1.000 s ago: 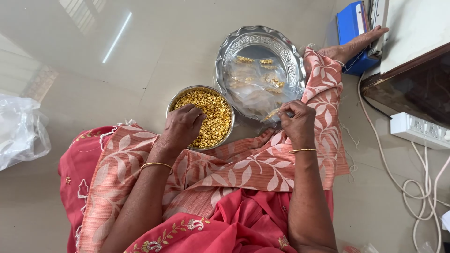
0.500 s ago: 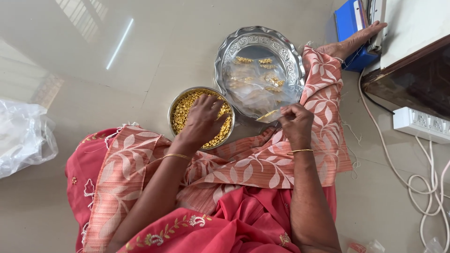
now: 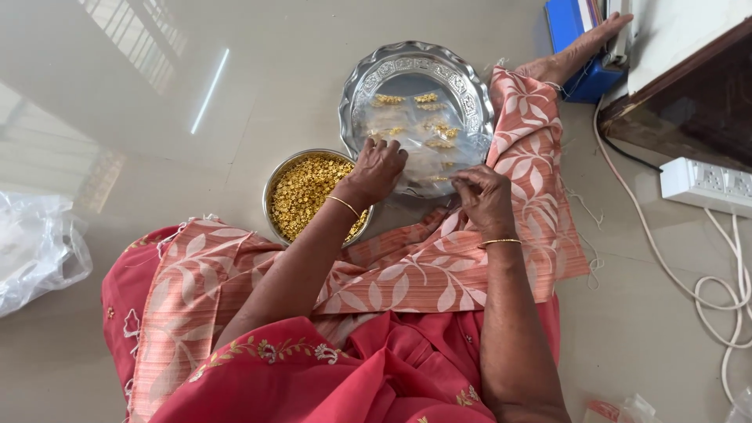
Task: The person sits on the floor and fills small clear plastic pouches with gold-colored beads taken by hand from a metal bowl, then places each filled pouch on a metal tray beside the bowl.
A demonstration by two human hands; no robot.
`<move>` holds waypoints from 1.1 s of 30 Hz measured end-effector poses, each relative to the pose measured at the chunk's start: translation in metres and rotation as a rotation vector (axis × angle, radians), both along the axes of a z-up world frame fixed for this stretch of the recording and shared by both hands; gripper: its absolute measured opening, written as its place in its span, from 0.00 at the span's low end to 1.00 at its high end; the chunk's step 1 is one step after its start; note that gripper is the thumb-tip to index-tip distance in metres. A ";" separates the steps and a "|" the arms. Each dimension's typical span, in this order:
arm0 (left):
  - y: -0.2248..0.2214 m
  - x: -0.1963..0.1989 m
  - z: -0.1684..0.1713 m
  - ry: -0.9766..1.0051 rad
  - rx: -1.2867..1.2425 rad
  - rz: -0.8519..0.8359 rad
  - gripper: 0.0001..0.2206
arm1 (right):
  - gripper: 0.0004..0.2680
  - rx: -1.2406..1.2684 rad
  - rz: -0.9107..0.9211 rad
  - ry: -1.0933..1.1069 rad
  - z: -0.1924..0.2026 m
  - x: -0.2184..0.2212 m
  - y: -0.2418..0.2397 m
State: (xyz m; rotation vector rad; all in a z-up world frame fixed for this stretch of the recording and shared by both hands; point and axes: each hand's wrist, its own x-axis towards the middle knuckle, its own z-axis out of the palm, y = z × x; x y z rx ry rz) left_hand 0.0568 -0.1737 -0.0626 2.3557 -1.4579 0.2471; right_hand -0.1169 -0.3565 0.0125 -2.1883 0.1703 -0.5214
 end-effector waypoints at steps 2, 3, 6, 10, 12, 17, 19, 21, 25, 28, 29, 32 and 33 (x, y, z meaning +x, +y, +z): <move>-0.004 0.005 0.002 0.031 0.000 0.011 0.05 | 0.03 0.014 -0.044 -0.010 0.001 0.001 -0.003; -0.004 0.008 0.003 0.065 -0.006 0.029 0.04 | 0.03 0.022 -0.082 -0.017 0.002 0.001 -0.003; -0.004 0.014 0.012 0.043 -0.152 0.004 0.04 | 0.03 -0.039 -0.138 -0.143 0.000 0.003 -0.003; -0.009 0.028 0.011 0.146 -0.195 0.050 0.05 | 0.03 -0.037 -0.191 -0.259 -0.015 0.017 0.012; -0.009 0.030 0.020 0.311 -0.226 0.126 0.09 | 0.03 -0.196 -0.165 -0.355 -0.031 0.027 0.020; -0.010 0.041 0.028 0.269 -0.196 0.197 0.05 | 0.04 -0.375 -0.084 -0.252 -0.032 0.042 0.052; -0.009 0.043 0.027 0.258 -0.184 0.206 0.04 | 0.05 -0.373 -0.044 -0.247 -0.019 0.043 0.062; -0.007 0.043 0.026 0.262 -0.189 0.190 0.05 | 0.16 -0.525 -0.004 -0.351 -0.010 0.043 0.067; -0.003 0.041 0.023 0.234 -0.244 0.159 0.04 | 0.16 -0.527 0.067 -0.195 -0.030 0.044 0.057; -0.001 0.042 0.024 0.287 -0.241 0.192 0.05 | 0.07 -0.373 -0.019 -0.209 -0.040 0.051 0.043; 0.000 0.042 0.026 0.297 -0.254 0.186 0.04 | 0.07 -0.292 -0.120 -0.242 -0.040 0.052 0.040; 0.000 0.044 0.025 0.316 -0.264 0.187 0.04 | 0.08 -0.193 -0.214 -0.345 -0.039 0.049 0.040; -0.001 0.046 0.024 0.323 -0.261 0.194 0.04 | 0.09 -0.176 -0.207 -0.419 -0.039 0.047 0.040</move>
